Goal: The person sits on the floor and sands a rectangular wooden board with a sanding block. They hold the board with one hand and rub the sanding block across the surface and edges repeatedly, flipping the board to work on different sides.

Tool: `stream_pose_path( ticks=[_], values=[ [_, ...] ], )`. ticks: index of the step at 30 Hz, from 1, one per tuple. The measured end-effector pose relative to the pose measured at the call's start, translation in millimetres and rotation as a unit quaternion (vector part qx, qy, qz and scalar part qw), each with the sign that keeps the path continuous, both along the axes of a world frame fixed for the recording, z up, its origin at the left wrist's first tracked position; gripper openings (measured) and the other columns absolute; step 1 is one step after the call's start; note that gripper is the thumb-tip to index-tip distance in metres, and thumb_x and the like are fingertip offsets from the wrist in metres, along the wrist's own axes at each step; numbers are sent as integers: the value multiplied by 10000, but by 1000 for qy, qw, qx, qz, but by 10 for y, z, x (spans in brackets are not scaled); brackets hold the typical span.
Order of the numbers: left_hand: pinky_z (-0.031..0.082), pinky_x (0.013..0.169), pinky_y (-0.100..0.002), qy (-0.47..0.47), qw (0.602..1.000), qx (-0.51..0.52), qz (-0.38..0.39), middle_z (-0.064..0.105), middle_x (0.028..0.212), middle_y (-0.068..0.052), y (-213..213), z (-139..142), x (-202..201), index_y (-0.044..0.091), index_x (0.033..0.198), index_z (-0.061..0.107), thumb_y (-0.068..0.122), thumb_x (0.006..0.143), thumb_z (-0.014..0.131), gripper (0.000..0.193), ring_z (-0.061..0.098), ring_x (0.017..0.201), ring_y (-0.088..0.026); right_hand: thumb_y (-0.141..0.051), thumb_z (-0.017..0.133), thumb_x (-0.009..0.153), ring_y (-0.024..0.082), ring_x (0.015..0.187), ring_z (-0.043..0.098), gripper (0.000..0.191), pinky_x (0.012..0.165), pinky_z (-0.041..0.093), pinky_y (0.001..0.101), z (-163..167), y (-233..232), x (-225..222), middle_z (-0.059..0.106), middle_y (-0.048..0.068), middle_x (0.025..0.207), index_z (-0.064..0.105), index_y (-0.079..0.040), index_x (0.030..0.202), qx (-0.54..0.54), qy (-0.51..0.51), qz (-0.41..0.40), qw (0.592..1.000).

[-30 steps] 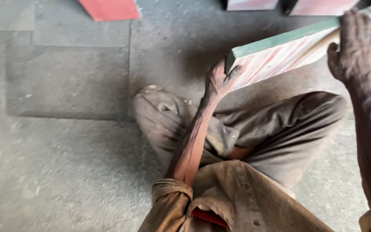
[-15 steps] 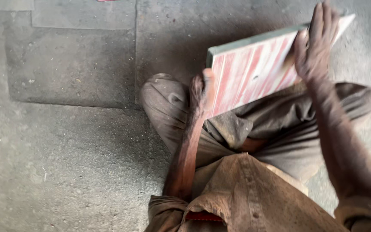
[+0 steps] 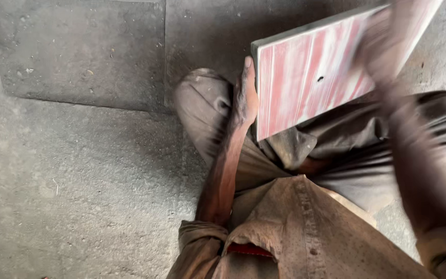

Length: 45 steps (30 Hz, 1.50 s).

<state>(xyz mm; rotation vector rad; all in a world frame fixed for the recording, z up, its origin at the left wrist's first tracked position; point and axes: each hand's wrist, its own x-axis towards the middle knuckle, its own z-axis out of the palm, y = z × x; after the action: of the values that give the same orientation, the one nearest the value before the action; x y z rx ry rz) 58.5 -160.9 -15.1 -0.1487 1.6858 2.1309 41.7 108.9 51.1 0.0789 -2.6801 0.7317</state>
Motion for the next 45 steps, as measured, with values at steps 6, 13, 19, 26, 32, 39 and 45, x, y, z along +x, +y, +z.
stream_pose_path(
  ticks=[6, 13, 19, 26, 32, 39, 45],
  values=[
    [508, 1074, -430, 0, 1000, 10, 12, 656, 1372, -220, -58, -114, 56, -44, 1466, 549, 613, 1096, 282, 799, 642, 1241, -289, -549, 537, 998, 256, 1666, -2, 899, 1352, 22, 608, -326, -1219, 439, 58, 96, 1776, 105, -212, 1710, -46, -31, 241, 969],
    [526, 1024, -439, -5, 999, 36, 13, 699, 1268, -226, -13, -129, 41, -45, 1385, 604, 610, 1118, 299, 770, 673, 1162, -291, -408, 446, 1173, 284, 1593, 310, 586, 1298, 395, 467, -33, -194, 169, 321, 128, 1726, 333, -152, 1688, -34, -19, 44, 998],
    [505, 1055, -431, -15, 999, 45, 3, 640, 1354, -224, -55, -230, 129, -32, 1424, 559, 606, 1114, 295, 757, 625, 1243, -294, -399, 428, 1147, 305, 1541, 341, 581, 1284, 370, 469, -575, -1035, 604, 366, 148, 1639, 347, -121, 1650, -13, -29, 176, 984],
    [480, 1090, -423, 1, 998, 22, 59, 570, 1455, -222, -65, -327, 77, -17, 1469, 507, 602, 1109, 291, 749, 569, 1337, -297, -388, 408, 1117, 329, 1482, 378, 578, 1267, 341, 471, -457, 630, 32, 419, 170, 1538, 364, -84, 1607, 33, -25, -109, 993],
    [483, 1109, -463, -39, 965, 254, 44, 500, 1536, -206, -154, -308, 92, 32, 1543, 416, 593, 1060, 255, 757, 540, 1391, -321, -378, 391, 1090, 350, 1430, 410, 579, 1253, 316, 473, -594, -437, 320, 463, 190, 1450, 378, -53, 1570, 53, 1, 80, 995],
    [537, 1056, -436, -44, 991, -69, 105, 597, 1440, -190, -250, -259, 52, 1, 1426, 522, 507, 1125, 260, 644, 620, 1278, -288, -371, 248, 1139, 343, 1360, 498, 616, 1221, 400, 459, -1009, 887, -99, 502, 237, 1405, 218, -25, 1647, 25, 36, -195, 980],
    [559, 1048, -470, -34, 992, 74, 95, 545, 1424, -142, -259, -141, 77, 78, 1429, 443, 457, 1107, 308, 515, 599, 1297, -269, -395, 270, 1143, 391, 1312, 505, 596, 1157, 410, 502, -1027, 452, 179, 517, 269, 1377, 274, -61, 1637, 79, 20, -97, 992]
  ],
)
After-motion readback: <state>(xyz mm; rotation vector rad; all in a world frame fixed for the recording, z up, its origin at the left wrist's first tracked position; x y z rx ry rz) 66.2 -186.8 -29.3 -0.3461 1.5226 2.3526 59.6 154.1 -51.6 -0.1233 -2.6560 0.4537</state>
